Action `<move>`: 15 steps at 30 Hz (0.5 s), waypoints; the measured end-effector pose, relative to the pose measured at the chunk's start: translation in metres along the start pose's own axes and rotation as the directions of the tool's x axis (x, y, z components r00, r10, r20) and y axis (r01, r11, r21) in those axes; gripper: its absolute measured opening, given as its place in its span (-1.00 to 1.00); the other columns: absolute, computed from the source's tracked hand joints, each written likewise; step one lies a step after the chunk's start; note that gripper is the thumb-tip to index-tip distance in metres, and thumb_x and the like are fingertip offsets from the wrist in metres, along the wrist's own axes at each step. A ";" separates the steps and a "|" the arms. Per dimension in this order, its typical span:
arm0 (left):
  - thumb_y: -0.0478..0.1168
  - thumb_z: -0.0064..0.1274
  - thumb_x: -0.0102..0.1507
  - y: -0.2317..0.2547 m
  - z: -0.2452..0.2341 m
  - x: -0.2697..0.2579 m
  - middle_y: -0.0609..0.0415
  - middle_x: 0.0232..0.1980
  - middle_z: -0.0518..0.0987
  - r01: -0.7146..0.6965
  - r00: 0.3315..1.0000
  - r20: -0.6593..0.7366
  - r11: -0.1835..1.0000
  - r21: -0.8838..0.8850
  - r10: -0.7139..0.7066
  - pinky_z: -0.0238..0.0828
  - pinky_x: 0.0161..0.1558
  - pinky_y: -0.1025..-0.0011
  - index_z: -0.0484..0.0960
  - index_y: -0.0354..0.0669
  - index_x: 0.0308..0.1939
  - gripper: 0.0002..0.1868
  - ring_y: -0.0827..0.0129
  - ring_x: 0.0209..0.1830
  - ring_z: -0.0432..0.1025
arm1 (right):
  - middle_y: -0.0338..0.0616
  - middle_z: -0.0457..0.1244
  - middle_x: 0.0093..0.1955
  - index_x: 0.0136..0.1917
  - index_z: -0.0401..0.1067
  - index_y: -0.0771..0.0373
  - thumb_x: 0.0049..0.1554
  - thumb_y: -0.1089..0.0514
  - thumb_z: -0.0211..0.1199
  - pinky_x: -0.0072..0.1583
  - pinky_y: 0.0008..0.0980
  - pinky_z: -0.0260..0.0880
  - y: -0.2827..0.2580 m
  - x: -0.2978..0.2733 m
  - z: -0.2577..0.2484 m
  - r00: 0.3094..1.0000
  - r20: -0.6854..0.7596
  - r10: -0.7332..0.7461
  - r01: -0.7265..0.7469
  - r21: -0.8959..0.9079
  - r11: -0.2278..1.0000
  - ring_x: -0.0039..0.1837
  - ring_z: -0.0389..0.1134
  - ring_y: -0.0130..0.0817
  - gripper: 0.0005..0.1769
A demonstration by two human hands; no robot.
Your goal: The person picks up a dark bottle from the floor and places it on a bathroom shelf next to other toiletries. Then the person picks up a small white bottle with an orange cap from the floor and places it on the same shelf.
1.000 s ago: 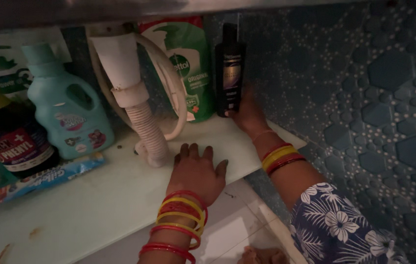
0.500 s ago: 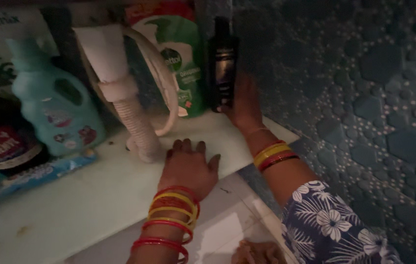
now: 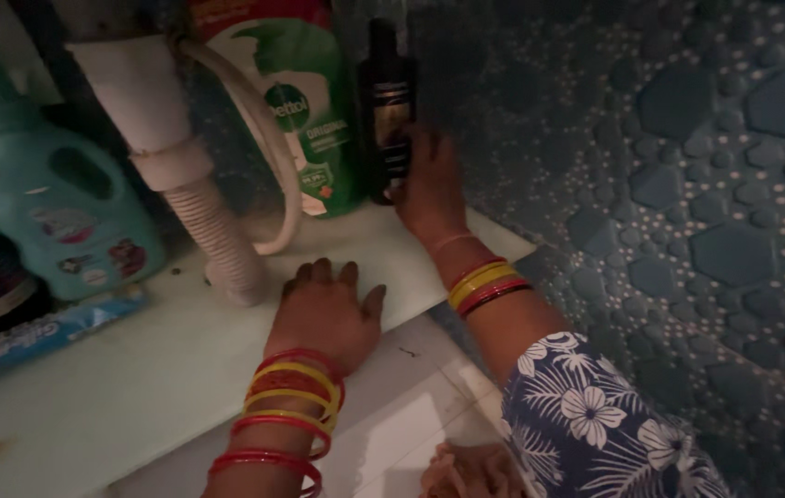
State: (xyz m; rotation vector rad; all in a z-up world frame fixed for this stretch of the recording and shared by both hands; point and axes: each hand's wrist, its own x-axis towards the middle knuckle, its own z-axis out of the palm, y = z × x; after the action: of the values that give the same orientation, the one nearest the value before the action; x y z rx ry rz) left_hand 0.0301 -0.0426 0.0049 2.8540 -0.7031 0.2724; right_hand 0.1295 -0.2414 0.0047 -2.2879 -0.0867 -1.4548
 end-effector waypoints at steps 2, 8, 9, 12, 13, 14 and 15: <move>0.14 -0.29 0.36 0.000 0.000 0.002 -0.25 0.35 0.34 0.003 1.000 0.012 1.000 0.011 -0.003 0.08 0.39 0.07 0.38 -0.21 0.34 -0.37 -0.09 0.41 0.18 | 0.26 0.10 0.28 0.36 0.21 0.25 -0.20 0.39 0.51 0.27 0.05 0.25 0.002 0.001 0.002 1.000 -0.007 -0.001 0.000 -0.059 0.998 0.29 0.18 0.29 -0.12; 0.15 -0.26 0.33 -0.002 0.004 0.006 -0.28 0.41 0.31 0.007 1.000 -0.012 1.000 0.005 -0.007 0.08 0.37 0.06 0.39 -0.19 0.38 -0.33 -0.11 0.38 0.19 | 0.24 0.14 0.28 0.36 0.25 0.24 -0.16 0.29 0.55 0.28 0.08 0.24 0.008 -0.003 0.010 0.996 0.042 0.075 -0.073 -0.038 0.997 0.30 0.18 0.26 -0.15; 0.15 -0.25 0.32 -0.002 0.005 0.007 -0.30 0.44 0.29 0.000 1.000 -0.031 1.000 -0.005 0.000 0.07 0.35 0.05 0.38 -0.19 0.39 -0.32 -0.14 0.36 0.18 | 0.25 0.14 0.28 0.36 0.25 0.27 -0.15 0.27 0.55 0.28 0.08 0.23 0.010 -0.003 0.011 0.998 0.045 0.043 -0.040 -0.073 0.997 0.30 0.18 0.26 -0.15; 0.15 -0.27 0.36 -0.006 0.009 0.006 -0.23 0.37 0.37 -0.002 1.000 -0.005 0.998 0.061 0.002 0.11 0.43 0.08 0.42 -0.19 0.34 -0.37 -0.06 0.42 0.23 | 0.25 0.14 0.28 0.35 0.23 0.32 -0.14 0.23 0.56 0.29 0.07 0.23 0.015 -0.004 0.013 0.995 0.096 0.000 0.014 -0.146 0.989 0.30 0.17 0.24 -0.16; 0.15 -0.26 0.35 -0.006 0.009 0.006 -0.24 0.38 0.35 -0.010 1.000 -0.018 0.999 0.053 0.011 0.11 0.41 0.06 0.41 -0.19 0.35 -0.36 -0.06 0.41 0.22 | 0.23 0.15 0.28 0.35 0.23 0.33 -0.13 0.21 0.56 0.30 0.04 0.23 0.014 -0.004 0.015 0.991 0.133 0.019 0.001 -0.145 0.989 0.31 0.18 0.23 -0.16; 0.15 -0.26 0.34 -0.006 0.009 0.006 -0.25 0.38 0.34 -0.019 0.999 -0.031 0.999 0.045 0.020 0.10 0.39 0.05 0.40 -0.20 0.35 -0.36 -0.07 0.41 0.21 | 0.21 0.15 0.28 0.35 0.23 0.33 -0.12 0.19 0.56 0.32 0.02 0.24 0.014 -0.004 0.015 0.985 0.170 0.037 -0.012 -0.145 0.989 0.32 0.18 0.21 -0.16; 0.15 -0.25 0.33 -0.006 0.008 0.006 -0.25 0.39 0.33 -0.027 0.999 -0.044 0.999 0.038 0.029 0.10 0.38 0.04 0.39 -0.20 0.35 -0.35 -0.07 0.41 0.20 | 0.20 0.15 0.28 0.36 0.23 0.32 -0.11 0.20 0.54 0.32 0.01 0.24 0.013 -0.005 0.015 0.983 0.179 0.035 -0.009 -0.141 0.990 0.32 0.18 0.20 -0.16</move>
State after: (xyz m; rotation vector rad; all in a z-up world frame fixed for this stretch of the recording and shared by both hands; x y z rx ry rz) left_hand 0.0392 -0.0423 -0.0026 2.8654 -0.7380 0.3552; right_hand 0.1437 -0.2463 -0.0089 -2.5227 -0.0133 -1.2751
